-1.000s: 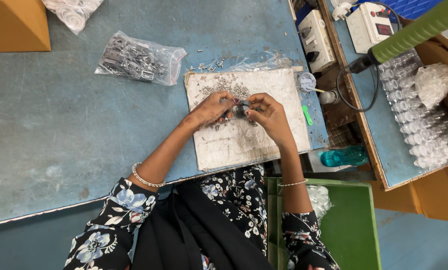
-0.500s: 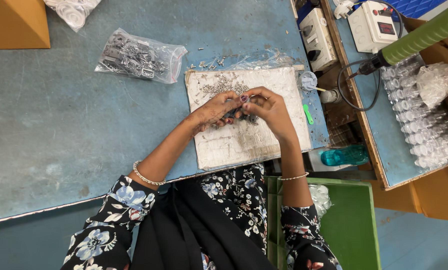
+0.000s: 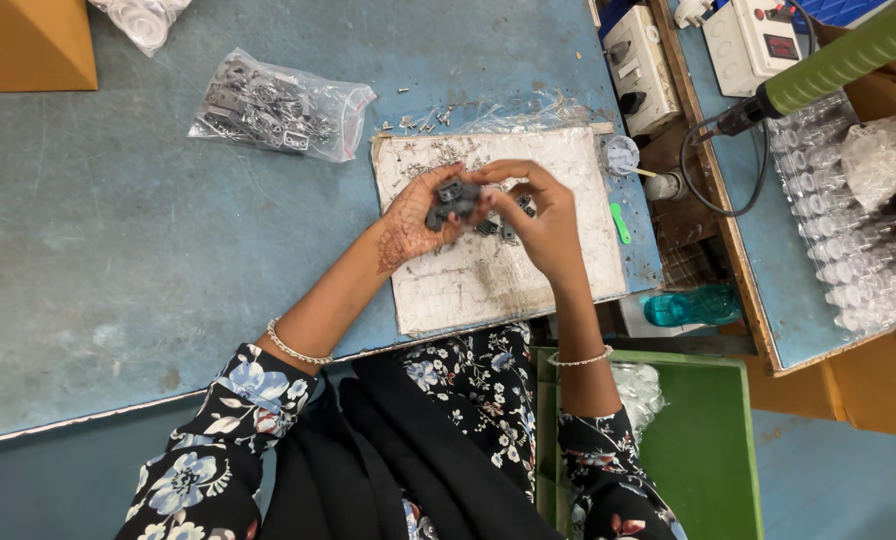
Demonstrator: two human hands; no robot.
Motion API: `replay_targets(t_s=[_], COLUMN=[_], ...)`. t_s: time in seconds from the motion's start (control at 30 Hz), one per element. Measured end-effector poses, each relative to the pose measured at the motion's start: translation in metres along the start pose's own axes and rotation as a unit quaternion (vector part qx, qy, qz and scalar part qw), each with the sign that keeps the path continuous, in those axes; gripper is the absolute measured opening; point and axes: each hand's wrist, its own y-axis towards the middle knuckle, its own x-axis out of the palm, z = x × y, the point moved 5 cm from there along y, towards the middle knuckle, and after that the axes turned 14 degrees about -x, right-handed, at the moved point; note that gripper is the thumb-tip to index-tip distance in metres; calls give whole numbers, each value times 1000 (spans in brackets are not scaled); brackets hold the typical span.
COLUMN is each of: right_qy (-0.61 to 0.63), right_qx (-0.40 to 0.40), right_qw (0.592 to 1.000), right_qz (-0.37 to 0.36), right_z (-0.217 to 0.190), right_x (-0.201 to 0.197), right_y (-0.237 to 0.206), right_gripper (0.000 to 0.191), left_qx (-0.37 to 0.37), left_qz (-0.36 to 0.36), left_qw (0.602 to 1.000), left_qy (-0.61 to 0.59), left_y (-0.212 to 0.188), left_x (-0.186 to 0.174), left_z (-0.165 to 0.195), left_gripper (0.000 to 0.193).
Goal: The person sorts small metallic fasteners on a white cloth on a blue workbench, picking up and separating pieces by hand. The person places some sorted fasteners into a clear plastic bag and continues sorting the remaining pile.
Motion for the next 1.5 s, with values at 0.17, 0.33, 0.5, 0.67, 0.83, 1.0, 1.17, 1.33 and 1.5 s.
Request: replay_targets(t_s=[0.17, 0.33, 0.5, 0.67, 0.83, 1.0, 1.17, 1.33, 1.5], right_qy=[-223, -276, -210, -220, -202, -272, -293, -273, -134], right_qx=[110, -40, 56, -23, 58, 107, 73, 84, 144], right_qw=[965, 953, 975, 975, 978, 952, 949, 954, 977], right_qz=[-84, -116, -44, 18, 3, -93, -92, -91, -78], right_z=[11, 13, 27, 14, 27, 37, 40, 53, 77], right_x=[-5, 11, -1, -14, -17, -14, -7, -11, -14], right_y=[-9, -26, -21, -6, -2, -8, -8, -7, -9], right_gripper=[26, 29, 23, 13, 14, 24, 29, 22, 22], left_qx=[82, 133, 177, 173, 165, 165, 171, 206, 198], left_qz=[18, 84, 128, 139, 132, 125, 170, 435, 447], left_qw=[996, 983, 964, 940, 932, 932, 907, 672, 553], left_qy=[29, 90, 154, 260, 294, 298, 344, 563, 675], left_y=[-3, -7, -16, -18, -19, -21, -18, -27, -32], left_x=[-11, -11, -2, 6, 10, 11, 14, 27, 47], left_z=[24, 29, 28, 24, 20, 22, 21, 28, 16], left_gripper=[22, 21, 24, 21, 23, 21, 22, 21, 31])
